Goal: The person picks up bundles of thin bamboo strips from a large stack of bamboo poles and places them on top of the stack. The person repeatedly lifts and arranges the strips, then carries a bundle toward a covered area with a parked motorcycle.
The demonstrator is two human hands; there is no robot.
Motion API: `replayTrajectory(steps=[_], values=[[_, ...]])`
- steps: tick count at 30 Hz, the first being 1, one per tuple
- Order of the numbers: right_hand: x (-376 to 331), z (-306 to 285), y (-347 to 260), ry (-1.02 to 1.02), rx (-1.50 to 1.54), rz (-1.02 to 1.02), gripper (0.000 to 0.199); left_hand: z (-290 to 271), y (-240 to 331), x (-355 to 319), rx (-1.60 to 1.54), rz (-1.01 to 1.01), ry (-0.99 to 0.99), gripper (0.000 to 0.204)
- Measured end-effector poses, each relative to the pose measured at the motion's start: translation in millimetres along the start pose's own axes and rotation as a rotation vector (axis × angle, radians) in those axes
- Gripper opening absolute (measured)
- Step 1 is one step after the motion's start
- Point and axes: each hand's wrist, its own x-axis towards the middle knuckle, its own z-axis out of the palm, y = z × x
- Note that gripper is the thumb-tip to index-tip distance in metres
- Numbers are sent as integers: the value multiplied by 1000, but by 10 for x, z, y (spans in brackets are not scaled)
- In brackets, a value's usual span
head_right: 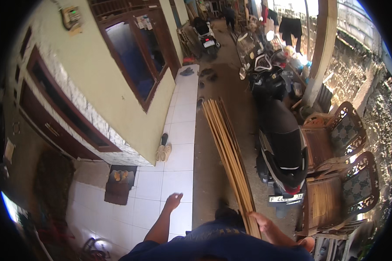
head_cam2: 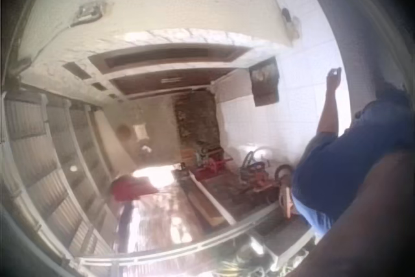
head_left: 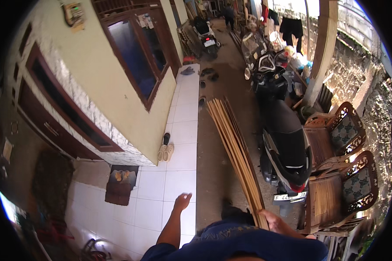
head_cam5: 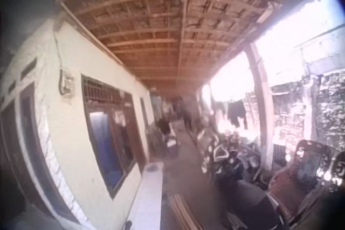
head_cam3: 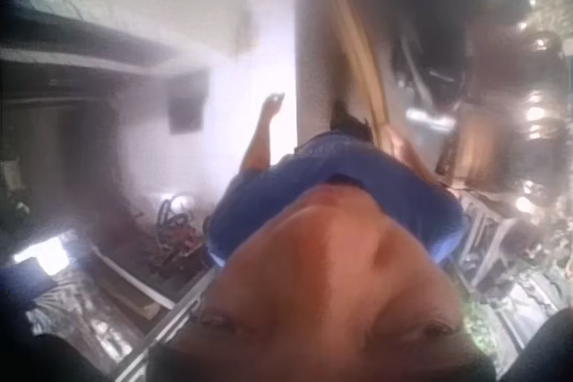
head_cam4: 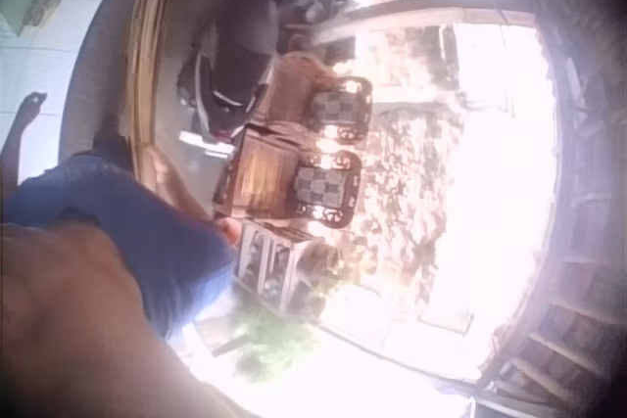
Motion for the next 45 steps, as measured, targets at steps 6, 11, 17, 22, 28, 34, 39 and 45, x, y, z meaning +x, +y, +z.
replayTrajectory(steps=[6, 11, 17, 22, 28, 34, 39, 45], values=[[962, 526, -2109, -12, -4, 51, 50, -235, -1256, 561, -94, -473, -210, 42], [2218, 766, -3464, 78, -4, 42, 52, -195, -1531, 1669, 215, -269, -235, 28], [3467, 1470, -5141, 205, -50, 18, 52, -946, -1298, 4795, 510, 181, -40, 47], [4370, 1748, -6534, 192, 43, 47, 52, -1747, 394, 8574, 179, -132, -54, 19], [5476, 1946, -8501, 172, 65, -32, 70, -2500, 3514, 11527, -524, 66, 84, 32], [6759, 1845, -10839, 256, 26, -26, 62, -2075, 3821, 13397, -335, 10, -13, 36], [7399, 1399, -12688, 314, 63, -107, 52, -1788, 3760, 14130, -259, -318, -397, 34], [9200, 71, -14206, 17, 34, -387, 46, -1596, 4058, 15131, -555, -1012, -278, 26]])
